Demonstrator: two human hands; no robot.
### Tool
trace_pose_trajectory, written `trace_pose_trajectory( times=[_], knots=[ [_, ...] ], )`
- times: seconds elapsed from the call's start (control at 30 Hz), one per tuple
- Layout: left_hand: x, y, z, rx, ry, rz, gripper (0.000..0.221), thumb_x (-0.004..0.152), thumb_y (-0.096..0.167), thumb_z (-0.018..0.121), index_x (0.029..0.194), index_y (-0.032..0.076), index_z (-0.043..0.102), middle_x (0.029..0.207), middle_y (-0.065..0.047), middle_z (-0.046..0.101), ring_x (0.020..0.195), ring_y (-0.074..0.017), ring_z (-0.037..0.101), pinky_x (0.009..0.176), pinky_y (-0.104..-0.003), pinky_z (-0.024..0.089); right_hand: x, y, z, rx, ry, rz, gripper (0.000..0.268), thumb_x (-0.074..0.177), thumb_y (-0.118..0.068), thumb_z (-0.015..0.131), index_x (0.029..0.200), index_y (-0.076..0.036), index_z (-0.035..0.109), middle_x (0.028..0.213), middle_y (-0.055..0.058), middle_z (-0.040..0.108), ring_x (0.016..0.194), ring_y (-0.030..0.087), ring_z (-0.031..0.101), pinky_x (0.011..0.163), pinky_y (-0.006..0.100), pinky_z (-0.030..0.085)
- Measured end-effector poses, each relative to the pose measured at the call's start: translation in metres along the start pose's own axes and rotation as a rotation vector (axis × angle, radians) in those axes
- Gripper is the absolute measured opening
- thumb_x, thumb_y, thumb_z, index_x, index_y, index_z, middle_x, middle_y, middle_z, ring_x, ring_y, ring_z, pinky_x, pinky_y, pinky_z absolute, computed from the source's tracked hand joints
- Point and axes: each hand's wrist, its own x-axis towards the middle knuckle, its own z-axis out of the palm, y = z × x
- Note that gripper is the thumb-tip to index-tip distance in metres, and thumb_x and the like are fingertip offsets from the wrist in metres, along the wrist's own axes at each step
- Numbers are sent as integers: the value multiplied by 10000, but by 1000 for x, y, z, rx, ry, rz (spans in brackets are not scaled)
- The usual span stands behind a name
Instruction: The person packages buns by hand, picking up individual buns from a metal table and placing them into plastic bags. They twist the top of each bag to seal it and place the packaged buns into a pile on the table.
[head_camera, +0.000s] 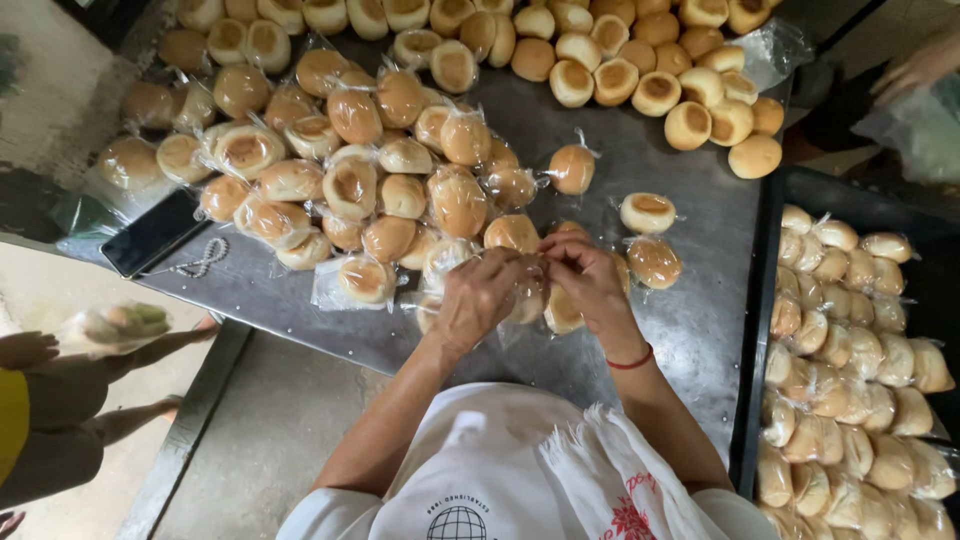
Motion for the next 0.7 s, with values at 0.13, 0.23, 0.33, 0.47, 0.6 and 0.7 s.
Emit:
trace_pose_trajectory(
  times=[0.13, 0.23, 0.33, 0.47, 0.6, 0.7],
  knots=[
    [-8, -12, 22, -551, 16, -544, 154, 926, 74, 727, 1075, 42, 753, 1267, -174, 648, 959, -281, 720, 812, -353, 584, -4, -21, 14, -480, -86, -381, 260, 808, 113, 679, 1059, 49, 677, 1341, 141, 572, 1224, 260, 570, 969, 308, 536],
    [-8, -11, 31, -1000, 75, -680, 193, 977, 95, 702, 1158, 33, 723, 1298, -163, 632, 1138, -238, 698, 960, -306, 581, -11, -36, 29, -521, 21, -425, 220, 854, 87, 700, 1052, -9, 688, 1304, 100, 600, 1167, 259, 654, 951, 291, 612],
    [-2, 4, 13, -810, 100, -712, 216, 914, 125, 745, 1100, 16, 749, 1276, -133, 632, 1136, -211, 686, 902, -291, 580, -18, -48, 36, -681, 151, -586, 201, 886, 55, 733, 1080, 31, 686, 1263, 131, 629, 1107, 293, 671, 899, 338, 591],
    [5, 9, -3, -598, 104, -613, 187, 858, 120, 779, 951, -40, 803, 1251, -128, 656, 1088, -180, 680, 789, -279, 591, -25, -53, 34, -798, 121, -679, 68, 876, 47, 676, 917, -2, 653, 1160, 106, 680, 1051, 315, 667, 872, 406, 556],
    [6, -15, 5, -676, 222, -645, 178, 911, 105, 822, 989, -52, 786, 1216, -136, 674, 1051, -182, 678, 862, -299, 584, -40, -40, 24, -543, 159, -508, 23, 969, 25, 649, 947, 35, 648, 1051, 106, 673, 971, 239, 670, 817, 345, 548],
    [4, -19, 11, -737, 58, -979, 250, 895, 153, 826, 1072, -2, 740, 1153, -112, 719, 889, -155, 691, 741, -269, 576, -28, -28, 7, -244, 215, -182, 48, 996, -10, 636, 970, 19, 665, 1008, 93, 644, 848, 157, 674, 735, 302, 564]
  ],
)
